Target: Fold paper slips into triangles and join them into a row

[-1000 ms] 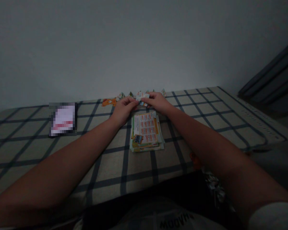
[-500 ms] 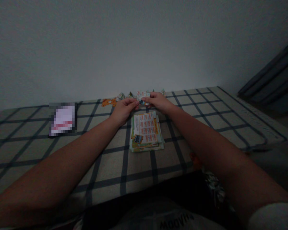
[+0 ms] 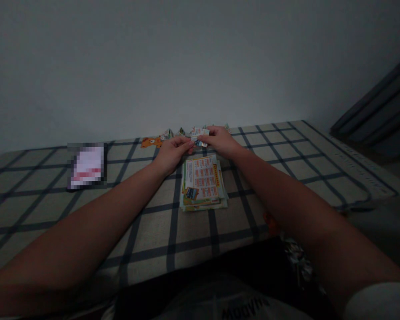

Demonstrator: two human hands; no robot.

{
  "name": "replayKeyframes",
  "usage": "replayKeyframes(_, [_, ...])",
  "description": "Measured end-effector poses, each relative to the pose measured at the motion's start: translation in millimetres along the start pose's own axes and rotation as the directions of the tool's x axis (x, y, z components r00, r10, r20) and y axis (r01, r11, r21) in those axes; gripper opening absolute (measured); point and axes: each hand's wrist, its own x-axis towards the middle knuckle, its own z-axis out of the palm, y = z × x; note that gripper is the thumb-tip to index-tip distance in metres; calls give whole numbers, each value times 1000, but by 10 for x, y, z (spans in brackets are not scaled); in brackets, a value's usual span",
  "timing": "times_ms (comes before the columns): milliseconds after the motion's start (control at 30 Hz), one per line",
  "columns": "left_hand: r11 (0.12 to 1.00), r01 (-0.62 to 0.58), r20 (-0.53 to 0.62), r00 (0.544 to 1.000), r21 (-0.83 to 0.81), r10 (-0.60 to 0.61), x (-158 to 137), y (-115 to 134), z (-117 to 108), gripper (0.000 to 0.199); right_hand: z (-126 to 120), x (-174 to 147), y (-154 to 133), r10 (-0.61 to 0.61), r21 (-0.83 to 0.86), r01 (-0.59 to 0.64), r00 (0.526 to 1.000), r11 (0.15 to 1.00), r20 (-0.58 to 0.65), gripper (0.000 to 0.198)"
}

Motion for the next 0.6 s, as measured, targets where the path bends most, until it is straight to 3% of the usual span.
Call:
replayKeyframes(267, [992, -111, -121, 986, 55, 117, 37, -56, -48, 33, 8, 0, -27, 45, 15, -47, 996, 999, 73, 28])
replayKeyframes(600, [993, -106, -86, 990, 43, 110, 46, -39, -29, 32, -1, -5, -66, -33, -150, 37, 999, 988, 29, 32])
